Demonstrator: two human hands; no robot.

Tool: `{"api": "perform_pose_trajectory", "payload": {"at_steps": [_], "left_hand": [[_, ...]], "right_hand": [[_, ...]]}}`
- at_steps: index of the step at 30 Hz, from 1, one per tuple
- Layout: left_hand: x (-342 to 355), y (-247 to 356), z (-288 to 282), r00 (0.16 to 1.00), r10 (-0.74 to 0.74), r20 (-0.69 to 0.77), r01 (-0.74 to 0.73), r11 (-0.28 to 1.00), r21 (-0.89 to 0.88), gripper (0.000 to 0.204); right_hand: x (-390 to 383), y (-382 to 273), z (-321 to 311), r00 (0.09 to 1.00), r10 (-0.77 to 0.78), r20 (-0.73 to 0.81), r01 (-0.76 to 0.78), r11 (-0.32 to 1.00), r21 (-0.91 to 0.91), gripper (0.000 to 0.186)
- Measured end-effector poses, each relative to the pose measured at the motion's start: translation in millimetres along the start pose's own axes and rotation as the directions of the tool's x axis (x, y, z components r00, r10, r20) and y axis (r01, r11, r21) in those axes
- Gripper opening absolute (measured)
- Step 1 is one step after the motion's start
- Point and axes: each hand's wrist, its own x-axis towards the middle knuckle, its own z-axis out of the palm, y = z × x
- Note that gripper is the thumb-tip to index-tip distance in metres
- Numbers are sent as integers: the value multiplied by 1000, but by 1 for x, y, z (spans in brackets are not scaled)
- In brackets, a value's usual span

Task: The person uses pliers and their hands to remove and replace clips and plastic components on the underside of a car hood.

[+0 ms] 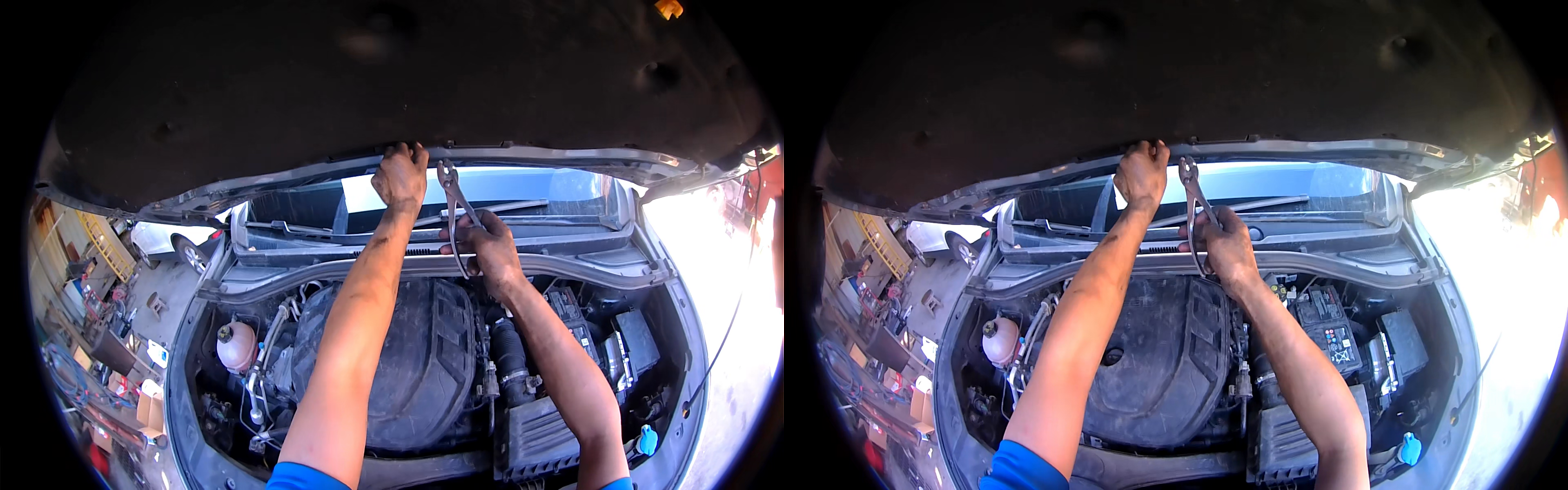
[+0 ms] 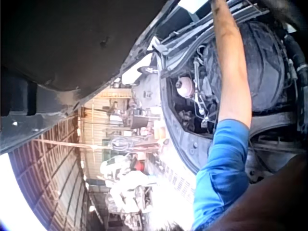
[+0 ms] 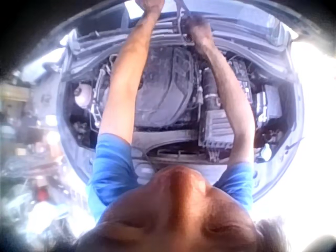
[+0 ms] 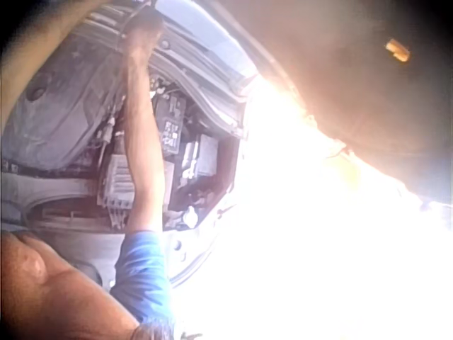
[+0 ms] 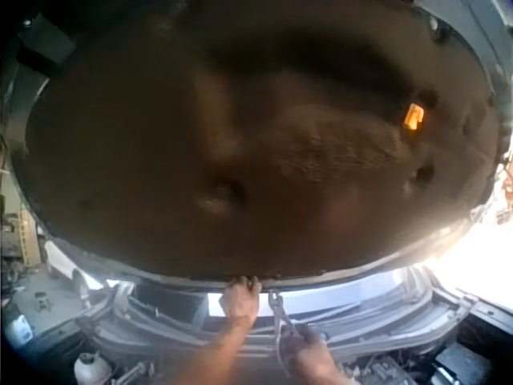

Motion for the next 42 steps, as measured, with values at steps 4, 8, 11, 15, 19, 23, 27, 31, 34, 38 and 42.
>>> {"api": "perform_pose_trajectory", "payload": {"at_steps": [4, 8, 11, 15, 19, 23, 27, 31, 34, 38, 42], "left_hand": [[5, -4, 9, 855, -341, 390, 518, 561, -646, 34], [7, -3, -2, 792, -321, 519, 609, 377, -698, 28], [7, -18, -5, 785, -354, 508, 612, 316, -725, 21], [2, -22, -3, 873, -280, 399, 476, 309, -824, 19], [0, -28, 5, 904, -233, 359, 420, 320, -849, 19], [1, -28, 7, 911, -194, 363, 410, 350, -842, 18], [2, -25, 5, 901, -195, 387, 432, 338, -836, 16], [4, -25, 6, 893, -215, 396, 448, 336, -828, 16], [2, -26, 7, 910, -165, 380, 414, 318, -853, 19], [-4, -14, 7, 895, -201, 398, 436, 207, -876, 23], [-9, 20, -2, 834, -238, 497, 516, 19, -857, 30]], "right_hand": [[-3, -16, 1, 999, 19, 49, -14, 994, -108, 14], [8, -29, -1, 997, 43, 70, -20, 954, -300, 19], [18, -41, 3, 995, 56, 88, -21, 931, -365, 18], [27, -58, 2, 994, 66, 89, -26, 917, -397, 20], [39, -68, -7, 989, 80, 123, -19, 901, -434, 24], [47, -86, -16, 985, 81, 151, 14, 840, -542, 23], [50, -101, -20, 976, 136, 167, -10, 804, -595, 25], [50, -99, -18, 939, 240, 248, -136, 917, -375, 32], [49, -91, -16, 924, 279, 261, -169, 911, -375, 31], [42, -75, -1, 956, 231, 179, -156, 921, -358, 13], [32, -60, 14, 982, 167, 84, -130, 933, -337, 8]]}}
